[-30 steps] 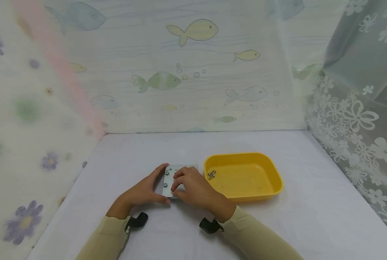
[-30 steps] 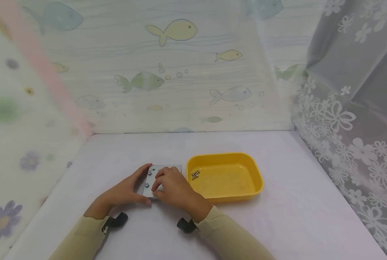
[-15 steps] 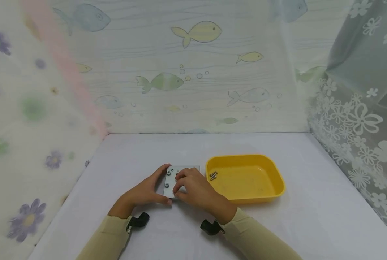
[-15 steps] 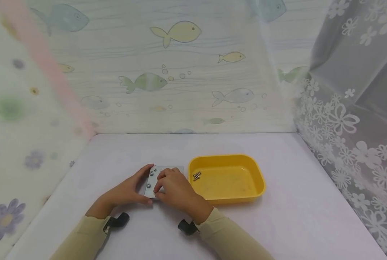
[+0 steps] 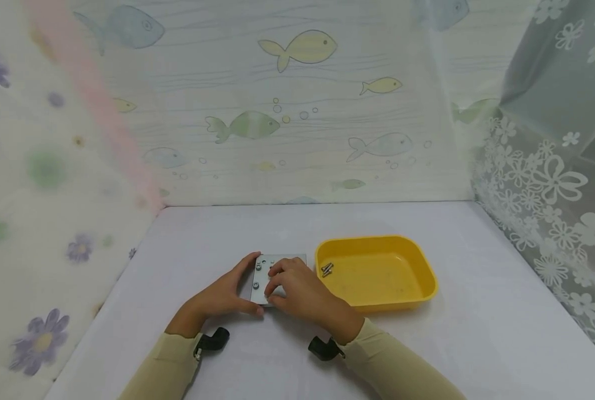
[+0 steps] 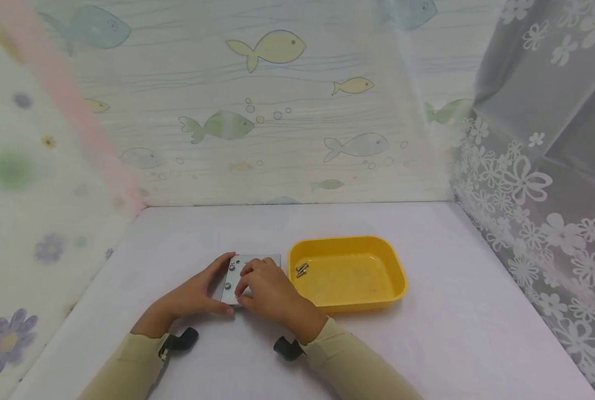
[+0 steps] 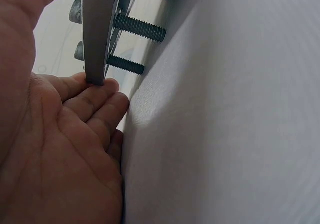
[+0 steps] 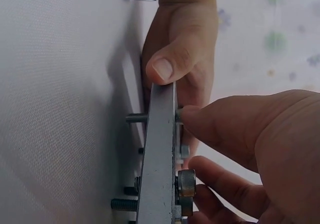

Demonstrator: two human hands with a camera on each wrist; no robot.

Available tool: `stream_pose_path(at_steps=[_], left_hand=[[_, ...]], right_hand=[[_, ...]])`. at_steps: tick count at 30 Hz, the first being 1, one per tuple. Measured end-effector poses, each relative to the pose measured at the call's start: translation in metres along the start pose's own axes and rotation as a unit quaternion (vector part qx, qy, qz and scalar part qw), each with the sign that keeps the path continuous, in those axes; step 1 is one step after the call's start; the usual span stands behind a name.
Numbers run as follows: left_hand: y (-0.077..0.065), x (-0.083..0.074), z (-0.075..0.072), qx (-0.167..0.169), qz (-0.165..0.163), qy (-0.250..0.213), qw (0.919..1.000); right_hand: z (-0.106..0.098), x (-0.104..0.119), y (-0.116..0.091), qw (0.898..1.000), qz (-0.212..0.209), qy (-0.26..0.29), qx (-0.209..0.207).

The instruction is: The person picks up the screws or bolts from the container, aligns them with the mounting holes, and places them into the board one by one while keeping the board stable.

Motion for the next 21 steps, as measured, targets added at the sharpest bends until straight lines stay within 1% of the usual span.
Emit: stream_pose_path(at_steps=[6,12,21], left_hand=[[-0.001,-0.001,0.000,-0.001,-0.001,0.001,1.0000],[0.000,-0.001,0.002,0.001,-0.004,-0.003,1.0000],[0.002,0.003,0.003,-0.001,-0.016,0.016,0.9997]], right_hand=[[-0.004,0.002,0.000,1.000,0.000,0.007,0.013],[-0.019,0.000,0.000,0.999,0.001,0.024,0.023],[-0.042,-0.012,0.001,0.998,0.030,0.047,0.021]])
Point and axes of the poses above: each hand's wrist, its own y-axis towards the middle knuckle, its own z-axis out of the palm, x = y × z, the point moved 4 cm from there along y, towards the middle knuckle, and after that the axes turned 6 degrees about y, right-handed, at the moved point
